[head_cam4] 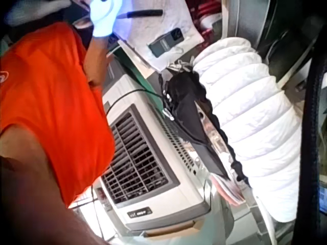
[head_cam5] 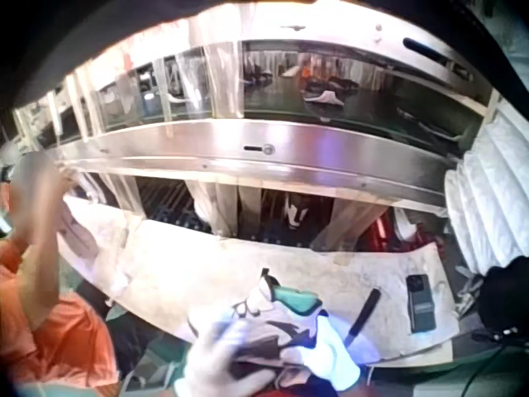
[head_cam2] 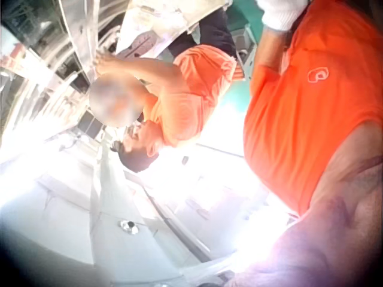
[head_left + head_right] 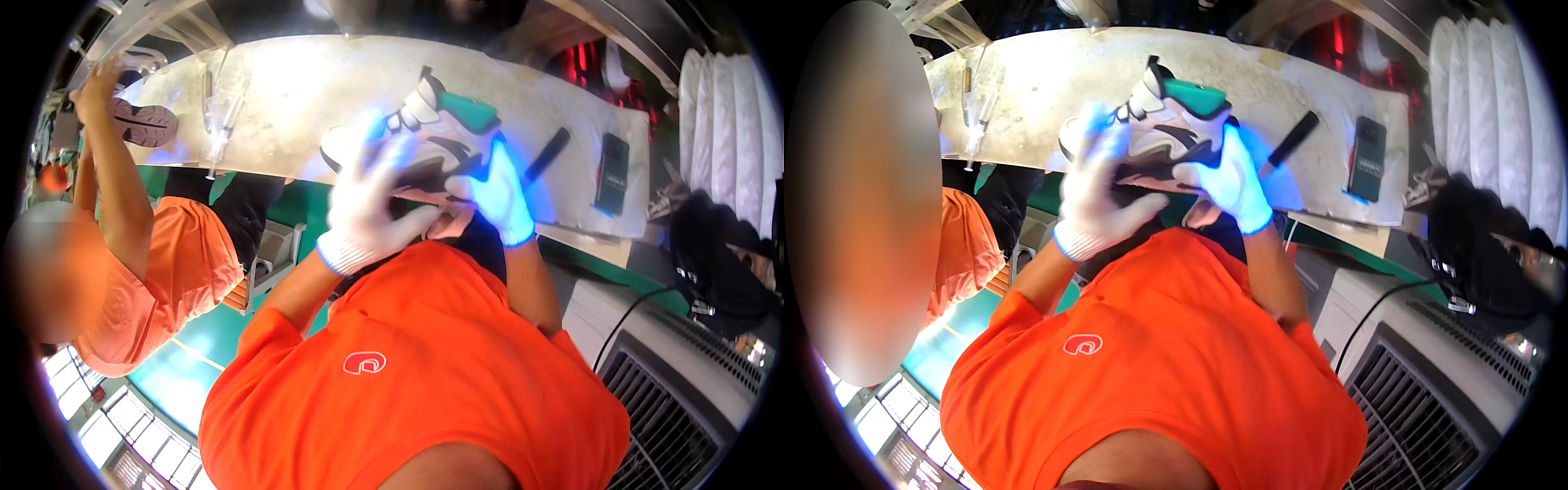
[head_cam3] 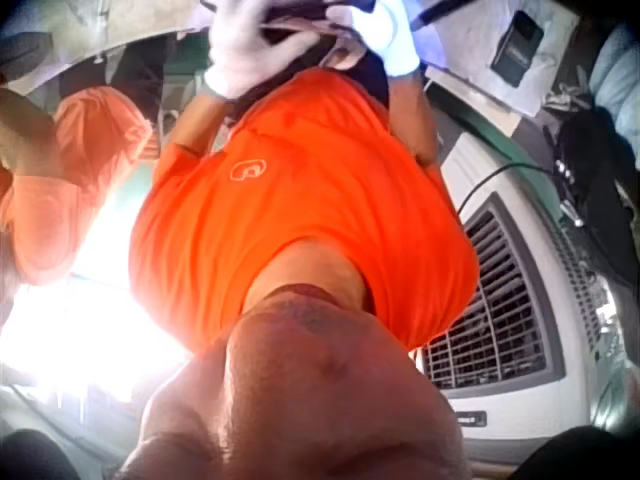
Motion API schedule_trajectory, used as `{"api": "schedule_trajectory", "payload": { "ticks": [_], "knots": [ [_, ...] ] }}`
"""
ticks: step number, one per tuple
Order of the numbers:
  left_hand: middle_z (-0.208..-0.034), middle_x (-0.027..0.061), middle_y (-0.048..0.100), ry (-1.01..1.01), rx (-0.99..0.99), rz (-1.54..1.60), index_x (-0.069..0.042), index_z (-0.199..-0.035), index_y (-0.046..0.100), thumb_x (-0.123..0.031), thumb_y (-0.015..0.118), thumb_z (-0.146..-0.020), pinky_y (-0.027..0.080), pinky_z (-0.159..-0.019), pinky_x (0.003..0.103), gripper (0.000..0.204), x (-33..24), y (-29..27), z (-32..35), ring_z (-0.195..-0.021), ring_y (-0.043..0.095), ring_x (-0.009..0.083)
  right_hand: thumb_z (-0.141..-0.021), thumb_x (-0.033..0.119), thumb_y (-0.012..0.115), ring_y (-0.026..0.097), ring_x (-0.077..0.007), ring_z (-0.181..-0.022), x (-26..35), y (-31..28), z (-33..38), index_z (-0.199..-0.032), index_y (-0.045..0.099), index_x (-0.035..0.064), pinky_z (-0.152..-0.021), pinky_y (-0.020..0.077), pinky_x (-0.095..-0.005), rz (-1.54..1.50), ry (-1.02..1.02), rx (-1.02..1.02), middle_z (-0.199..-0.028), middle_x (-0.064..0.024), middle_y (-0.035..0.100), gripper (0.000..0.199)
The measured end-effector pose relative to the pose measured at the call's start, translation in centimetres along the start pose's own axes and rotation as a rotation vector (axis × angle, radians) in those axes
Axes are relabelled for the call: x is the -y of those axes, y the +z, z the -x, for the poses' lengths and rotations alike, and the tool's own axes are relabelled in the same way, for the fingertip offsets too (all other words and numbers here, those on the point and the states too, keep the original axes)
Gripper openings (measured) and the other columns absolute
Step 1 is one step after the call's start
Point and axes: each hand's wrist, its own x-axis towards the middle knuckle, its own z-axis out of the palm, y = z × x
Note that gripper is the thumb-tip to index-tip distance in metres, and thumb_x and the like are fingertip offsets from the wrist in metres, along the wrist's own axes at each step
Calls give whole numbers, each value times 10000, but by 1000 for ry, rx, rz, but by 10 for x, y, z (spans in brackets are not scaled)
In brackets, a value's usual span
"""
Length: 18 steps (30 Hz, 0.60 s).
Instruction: The person cleans a white and black sneaker using a small brush and a handheld UV light. They scrub the shoe's surface and sole while illuminating it with the blue light, then place the shoe on a shelf and retrieve another one to repeat the process.
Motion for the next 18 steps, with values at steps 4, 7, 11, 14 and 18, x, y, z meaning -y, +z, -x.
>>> {"api": "schedule_trajectory", "payload": {
  "ticks": [4, 7, 11, 14, 18],
  "knots": [
    [-1539, 227, 617, -713, -204, 713, 55, -1600, 475, -141, 743, -1002, 489, -1197, 488, 684, 51, -46, 12, -1429, 618, 365, -807, 72, 879, 697, -223, -1188, -11, 0, -7, -1448, 633, -21, -1065, 552, -395, 26, 50, -26, -1317, -118, 751, 693],
    [-1520, 209, 596, -1021, -283, 1268, 64, -1685, 347, -143, 795, -984, 505, -1175, 423, 857, 82, -37, 17, -1411, 601, 310, -783, 67, 872, 689, -228, -1185, -11, 9, -19, -1454, 611, -23, -1035, 571, -405, -30, -6, 104, -1317, -113, 725, 725],
    [-1605, 204, 557, -823, -288, 1165, 72, -1701, 342, -24, 870, -857, 463, -1241, 435, 1000, 75, -43, 3, -1455, 580, 320, -795, 151, 903, 690, -221, -1231, -32, 12, -8, -1449, 643, -44, -1036, 587, -409, 225, -150, 122, -1342, -122, 725, 730],
    [-1658, 219, 541, -709, -140, 963, 69, -1679, 400, -98, 992, -714, 462, -1255, 436, 1144, 33, -69, -4, -1504, 565, 323, -866, 338, 876, 633, -364, -1407, -41, -3, 9, -1503, 633, -38, -1189, 508, -477, 246, -288, 140, -1504, -219, 671, 778],
    [-1586, 179, 627, -672, 72, 613, 26, -1662, 457, -141, 995, -746, 499, -1203, 383, 1076, 7, -85, -5, -1418, 633, 252, -933, 396, 804, 595, -460, -1485, -46, -7, 16, -1491, 658, -22, -1234, 483, -529, 354, -523, 106, -1556, -275, 641, 712]
  ]
}}
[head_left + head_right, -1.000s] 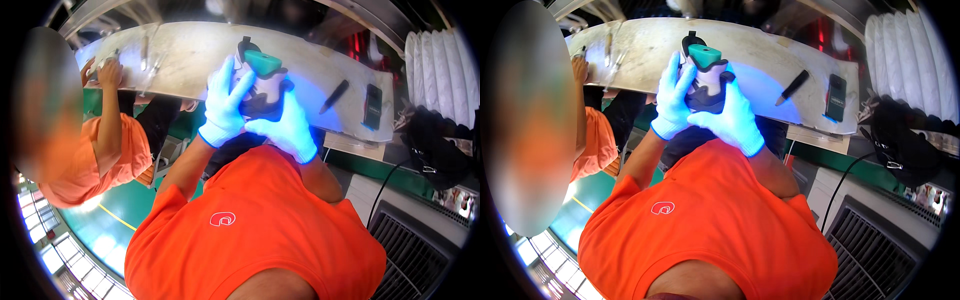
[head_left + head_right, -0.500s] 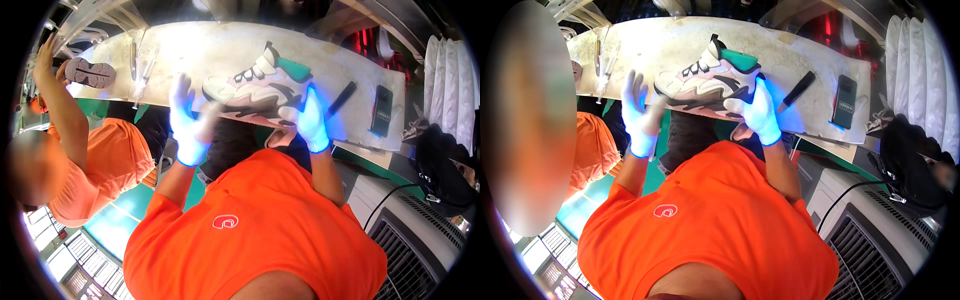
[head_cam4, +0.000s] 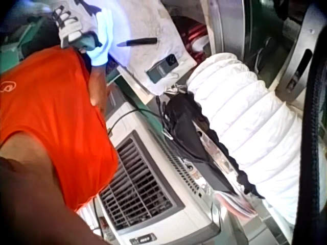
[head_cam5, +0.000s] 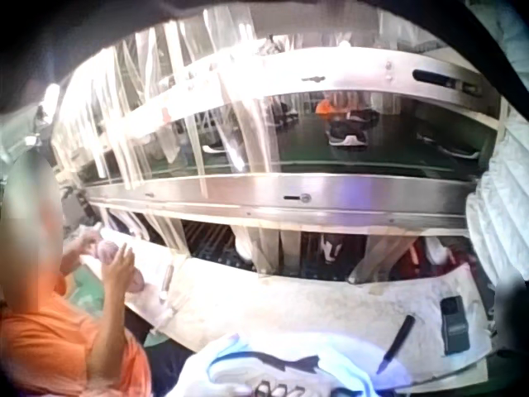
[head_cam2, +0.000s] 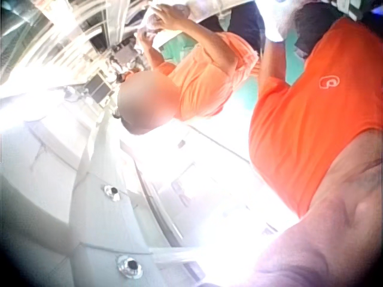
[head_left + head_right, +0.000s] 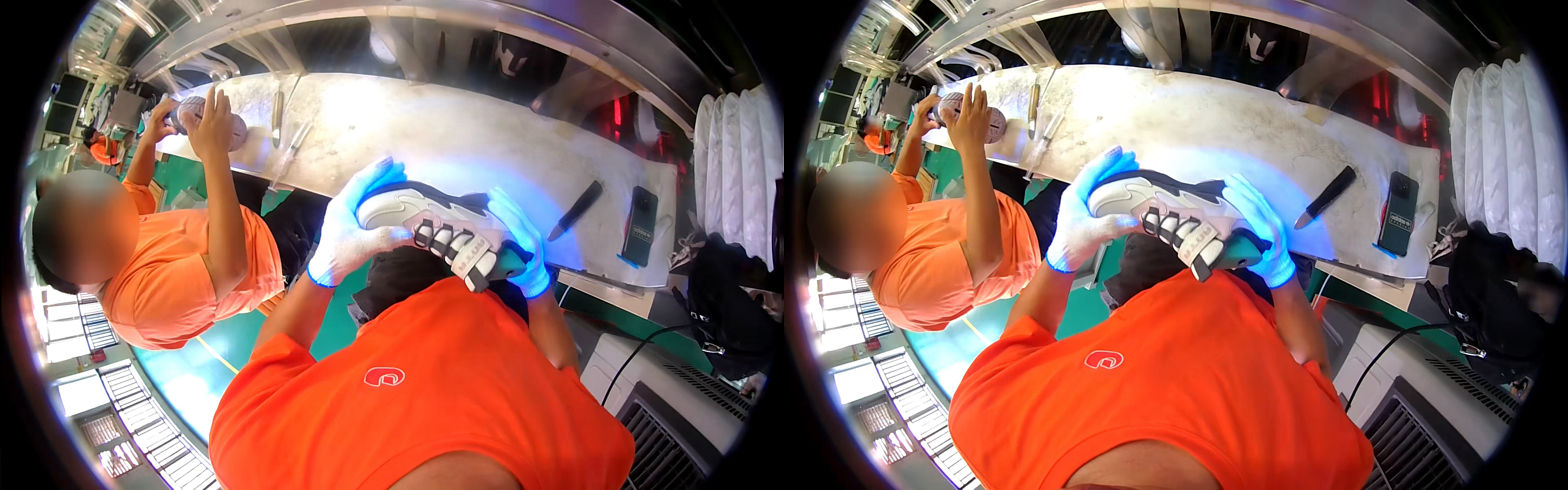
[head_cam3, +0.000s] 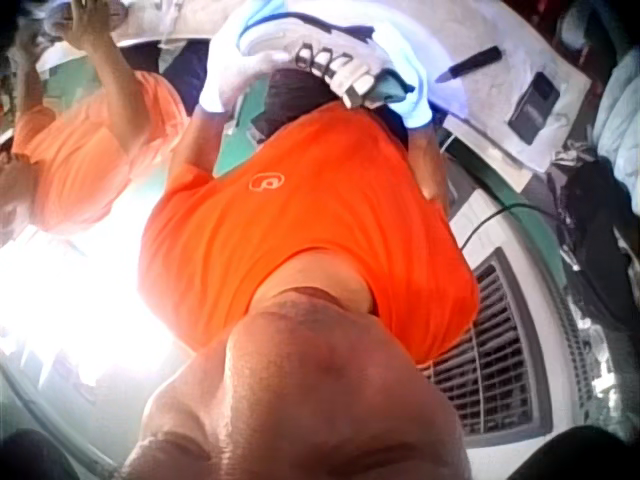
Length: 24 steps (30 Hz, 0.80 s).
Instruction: The person cleans a white and black sneaker using a small brush and a handheld UV light. They scrub the shoe's surface and sole while illuminating it with the blue light, then place the shoe on a shelf and retrieve another one to repeat the process.
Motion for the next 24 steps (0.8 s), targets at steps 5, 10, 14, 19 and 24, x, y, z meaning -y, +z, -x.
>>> {"api": "schedule_trajectory", "payload": {
  "ticks": [5, 10, 14, 19, 24],
  "knots": [
    [-1392, 189, 750, 77, -14, -254, 44, -1486, 646, -115, 957, -803, 591, -1077, 367, 768, 9, -1, 9, -1226, 750, 240, -937, 337, 805, 600, -446, -1486, -4, 7, 0, -1459, 685, -11, -1226, 498, -523, 48, -73, -22, -1552, -252, 651, 639],
    [-1342, 212, 771, 229, -17, -350, 58, -1376, 717, -88, 927, -842, 606, -1055, 363, 593, 18, -2, 2, -1218, 768, 253, -937, 326, 801, 611, -424, -1480, -10, 6, -2, -1463, 685, -11, -1218, 510, -493, 64, 12, 6, -1554, -238, 655, 635],
    [-1502, 237, 681, 269, -94, -102, 91, -1426, 653, -138, 943, -853, 566, -1138, 412, 682, 24, 6, -1, -1395, 668, 338, -952, 330, 775, 614, -428, -1477, -2, 5, -3, -1467, 682, -19, -1211, 516, -491, 60, 6, -15, -1554, -241, 653, 629],
    [-1539, 263, 646, 214, -230, 132, 108, -1454, 619, -110, 917, -865, 552, -1164, 445, 695, 30, 23, 1, -1418, 658, 364, -960, 330, 754, 621, -430, -1471, -6, 4, 0, -1464, 681, -26, -1225, 503, -494, 60, 45, 4, -1530, -239, 675, 622],
    [-1454, 253, 711, 288, -203, -54, 111, -1348, 707, -22, 846, -876, 559, -1129, 413, 509, 40, 13, -4, -1317, 718, 324, -937, 301, 783, 623, -416, -1472, -16, 9, 7, -1467, 682, -27, -1241, 491, -492, -65, 160, 8, -1537, -236, 677, 631]
  ]
}}
